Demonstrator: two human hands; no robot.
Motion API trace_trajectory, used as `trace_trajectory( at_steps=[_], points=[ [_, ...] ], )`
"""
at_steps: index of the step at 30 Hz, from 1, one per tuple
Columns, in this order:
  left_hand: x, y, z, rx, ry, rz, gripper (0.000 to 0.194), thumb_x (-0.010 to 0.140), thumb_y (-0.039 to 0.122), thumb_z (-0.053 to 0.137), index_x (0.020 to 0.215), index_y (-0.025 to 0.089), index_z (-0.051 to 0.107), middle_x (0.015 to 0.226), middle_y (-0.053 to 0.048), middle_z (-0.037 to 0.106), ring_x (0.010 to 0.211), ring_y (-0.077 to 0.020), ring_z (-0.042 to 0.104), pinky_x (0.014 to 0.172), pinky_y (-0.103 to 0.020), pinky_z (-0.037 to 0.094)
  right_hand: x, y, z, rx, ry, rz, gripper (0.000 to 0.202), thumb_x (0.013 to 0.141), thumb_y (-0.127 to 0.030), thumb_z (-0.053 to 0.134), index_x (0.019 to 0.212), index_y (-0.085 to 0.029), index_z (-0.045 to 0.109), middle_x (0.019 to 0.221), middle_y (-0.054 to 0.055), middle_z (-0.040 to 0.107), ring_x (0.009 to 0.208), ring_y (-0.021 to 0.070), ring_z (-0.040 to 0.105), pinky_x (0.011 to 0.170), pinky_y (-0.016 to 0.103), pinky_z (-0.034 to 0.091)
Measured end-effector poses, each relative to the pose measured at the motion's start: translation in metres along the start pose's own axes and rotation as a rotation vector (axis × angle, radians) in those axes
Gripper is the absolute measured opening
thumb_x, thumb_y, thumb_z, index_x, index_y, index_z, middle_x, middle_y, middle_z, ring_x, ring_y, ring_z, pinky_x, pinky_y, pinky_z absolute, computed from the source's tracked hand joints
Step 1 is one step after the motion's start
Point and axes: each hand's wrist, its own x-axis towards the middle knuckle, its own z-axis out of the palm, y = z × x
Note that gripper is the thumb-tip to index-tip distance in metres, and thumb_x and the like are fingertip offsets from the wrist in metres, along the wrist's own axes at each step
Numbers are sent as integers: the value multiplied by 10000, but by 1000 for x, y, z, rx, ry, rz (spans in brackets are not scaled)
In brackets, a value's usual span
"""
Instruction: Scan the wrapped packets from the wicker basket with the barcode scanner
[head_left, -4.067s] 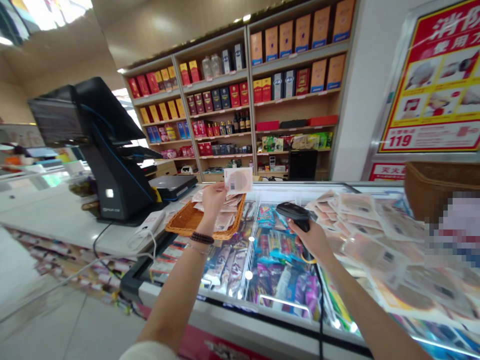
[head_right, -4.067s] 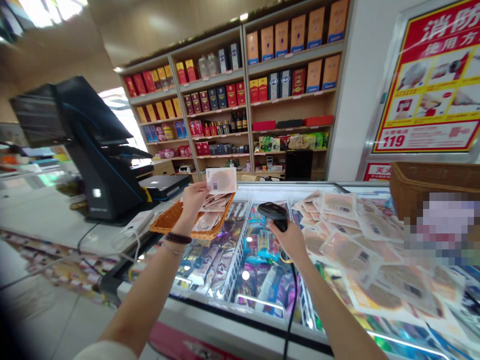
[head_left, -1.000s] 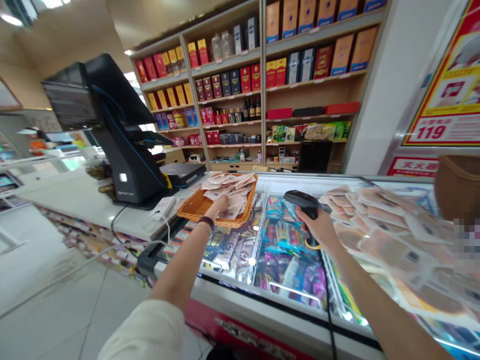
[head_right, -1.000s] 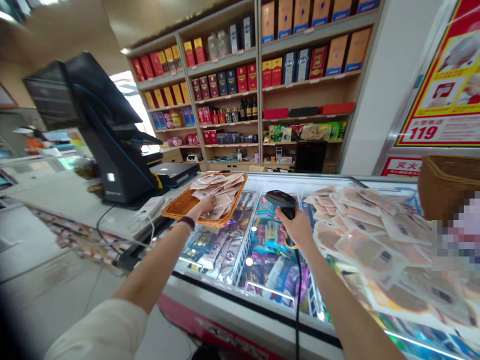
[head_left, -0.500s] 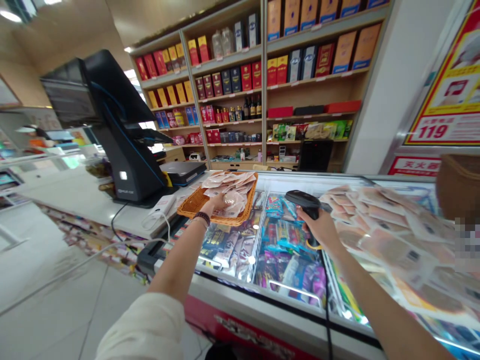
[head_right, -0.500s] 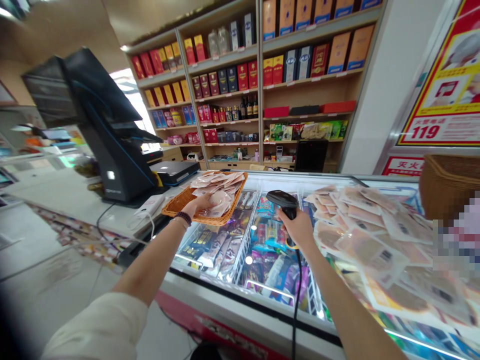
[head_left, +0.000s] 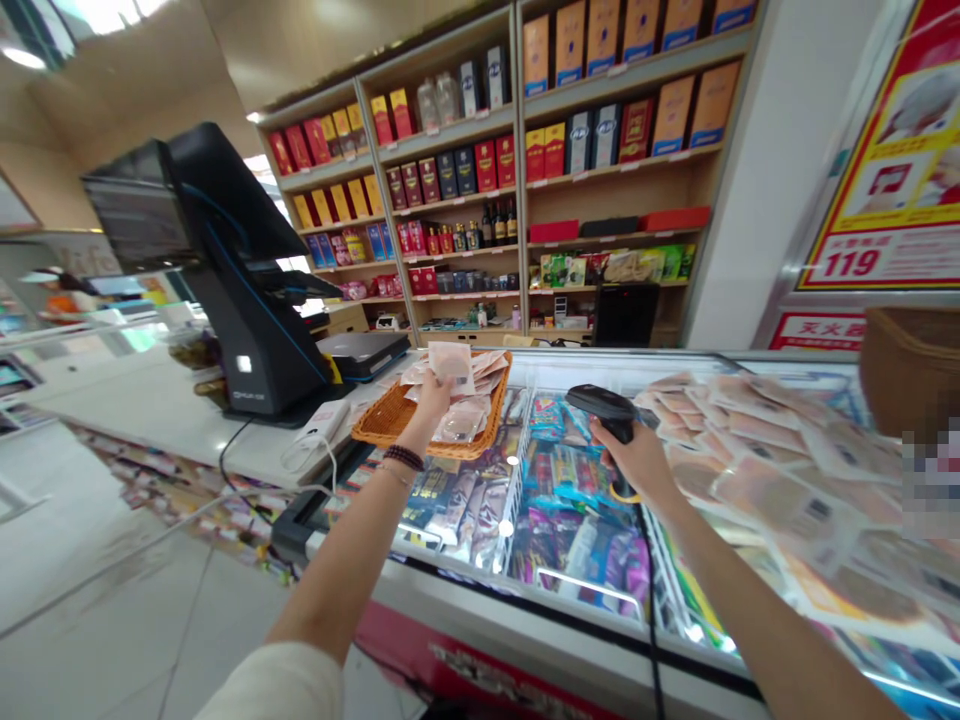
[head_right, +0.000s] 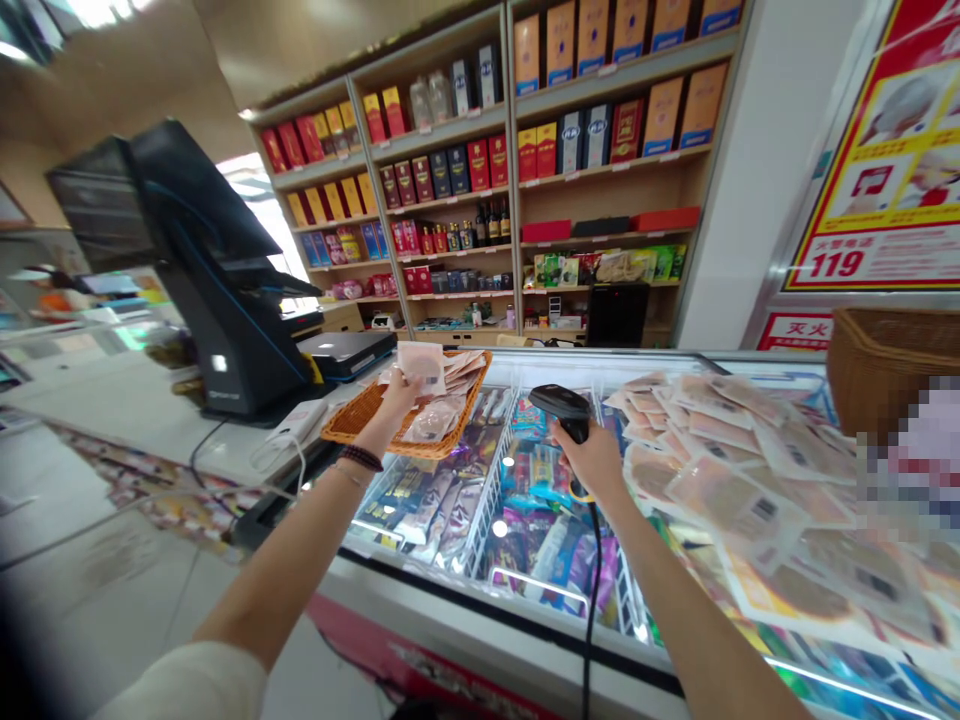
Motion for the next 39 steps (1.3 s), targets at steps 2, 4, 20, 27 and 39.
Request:
trace_trajectory(
  at_steps=[2, 4, 20, 27, 39],
  points=[
    [-16, 9, 32, -199, -86, -40, 435, 894, 277, 713, 1274, 211, 510, 1259, -121, 713, 1074, -215, 722, 877, -386, 635, -1, -2, -2, -4, 7, 7, 326, 760, -560, 700, 722, -245, 624, 525, 44, 663, 410, 213, 588, 426, 324, 452],
    [-34, 16, 66, -352, -150, -45, 381, 897, 272, 715, 1228, 202, 540, 1283, -124, 710, 1067, -222, 732, 886, -388, 637, -3, -4, -6, -17, 20, 12, 336, 766, -565, 691, 701, -243, 623, 489, 36, 637, 427, 219, 607, 460, 324, 473],
    [-82, -45, 201, -719, -21, -240, 631, 575, 490, 961, 987, 189, 589, 903, -76, 764, 767, -188, 757, 762, -322, 617, -2, -6, -35, -219, 54, 35, 282, 850, -405, 682, 642, -233, 602, 434, -9, 591, 374, 164, 573, 448, 269, 417],
    [-77, -52, 201, -688, -2, -267, 597, 619, 483, 944, 999, 185, 592, 925, -90, 777, 854, -219, 778, 828, -353, 631, -4, -8, -36, -321, -8, 43, 326, 905, -386, 644, 627, -216, 631, 416, 8, 594, 382, 167, 583, 474, 271, 415],
    [-76, -52, 198, -691, 24, -280, 590, 632, 484, 938, 1009, 182, 598, 915, -92, 777, 917, -247, 783, 871, -386, 632, -6, -14, -36, -368, -14, 50, 311, 880, -373, 661, 609, -229, 612, 383, 0, 566, 374, 176, 574, 472, 276, 403]
  ],
)
